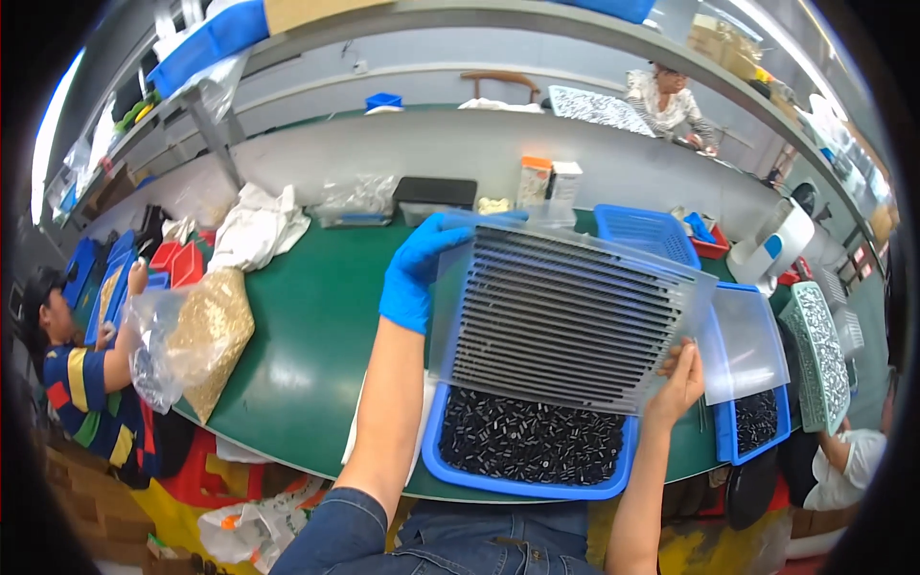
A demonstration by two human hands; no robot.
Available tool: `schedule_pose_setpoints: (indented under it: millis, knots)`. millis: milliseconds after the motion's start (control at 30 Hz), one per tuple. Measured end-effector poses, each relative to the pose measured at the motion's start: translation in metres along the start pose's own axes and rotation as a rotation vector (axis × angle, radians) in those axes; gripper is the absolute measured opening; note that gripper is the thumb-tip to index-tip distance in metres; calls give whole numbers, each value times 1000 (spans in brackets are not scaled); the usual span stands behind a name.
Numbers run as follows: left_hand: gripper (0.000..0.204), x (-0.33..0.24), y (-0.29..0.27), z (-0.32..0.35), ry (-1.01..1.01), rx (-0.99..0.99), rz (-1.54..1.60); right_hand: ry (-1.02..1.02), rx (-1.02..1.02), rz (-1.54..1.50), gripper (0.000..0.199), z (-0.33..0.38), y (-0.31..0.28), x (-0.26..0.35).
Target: The person is sorting small black components into a grid template using a thin pick tool.
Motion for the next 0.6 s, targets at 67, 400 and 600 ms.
schedule_pose_setpoints:
  millis: [67,400,600]
  knots:
    - [47,4,-11,6,-57,6,159,-22,20,13,31,1,1,-5]
    - [72,26,-28,14,167,-111,358,-5,2,13,27,-1,-2,0]
    - [57,-6,-62,47,225,-114,318,-10,36,12,29,-2,-1,1]
Point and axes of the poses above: each hand's wrist, its own z-axis away from the middle knuckle, its own y-axis out of the palm, x = y × z, the point moved 2 cm from there along -z, towards the middle knuckle, and after that the axes turned 6 degrees about z, right-handed, at the moved point
